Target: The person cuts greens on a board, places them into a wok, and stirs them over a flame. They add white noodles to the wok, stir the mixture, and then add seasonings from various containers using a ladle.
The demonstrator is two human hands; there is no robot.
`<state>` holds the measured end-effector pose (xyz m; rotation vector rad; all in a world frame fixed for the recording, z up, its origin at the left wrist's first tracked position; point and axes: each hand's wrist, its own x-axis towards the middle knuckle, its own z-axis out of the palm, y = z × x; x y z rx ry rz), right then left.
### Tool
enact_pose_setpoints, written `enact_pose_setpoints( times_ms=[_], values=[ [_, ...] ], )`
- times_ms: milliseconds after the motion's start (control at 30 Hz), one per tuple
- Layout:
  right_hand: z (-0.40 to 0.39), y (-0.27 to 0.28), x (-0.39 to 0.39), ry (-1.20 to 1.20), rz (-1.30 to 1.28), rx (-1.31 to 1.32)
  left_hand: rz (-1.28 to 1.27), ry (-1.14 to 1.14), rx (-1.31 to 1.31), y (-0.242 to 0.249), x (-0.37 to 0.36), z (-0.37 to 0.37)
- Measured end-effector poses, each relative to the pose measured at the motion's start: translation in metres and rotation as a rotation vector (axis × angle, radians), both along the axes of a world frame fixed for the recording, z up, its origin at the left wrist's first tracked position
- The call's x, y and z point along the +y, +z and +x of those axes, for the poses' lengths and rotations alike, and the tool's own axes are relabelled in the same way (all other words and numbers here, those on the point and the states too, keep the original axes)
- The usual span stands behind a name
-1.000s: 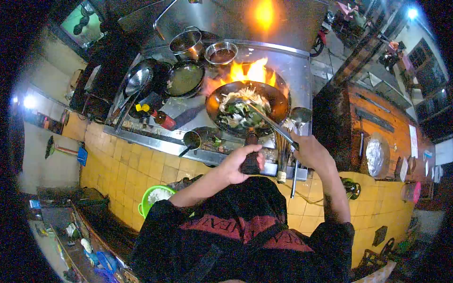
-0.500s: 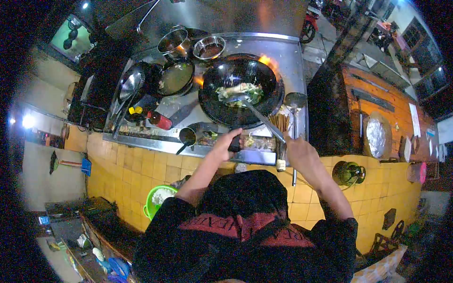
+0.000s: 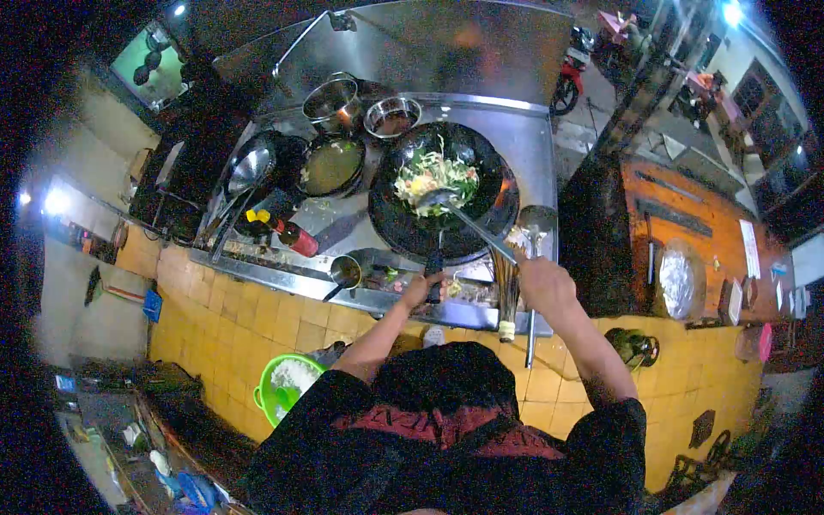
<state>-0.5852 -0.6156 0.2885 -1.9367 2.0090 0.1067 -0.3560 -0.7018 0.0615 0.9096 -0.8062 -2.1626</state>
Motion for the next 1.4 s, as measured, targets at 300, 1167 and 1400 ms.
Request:
enact_pose_setpoints(
  times_ms=[300, 1167, 1400],
  values=[
    [0.009, 0.007, -0.027, 0.041, 0.088, 0.098, -0.139, 0.098, -0.274, 0.022, 0.012, 0.004],
    [0.037, -0.075, -0.051, -0.272, -0.014, -0.007, 0.112, 0.147, -0.667, -0.068, 0.139, 0.176],
    [0.031, -0.038, -0.042, -0.058, -0.271, -0.19, -0.001, 0.15, -0.444, -0.085, 0.15, 0.189]
  ],
)
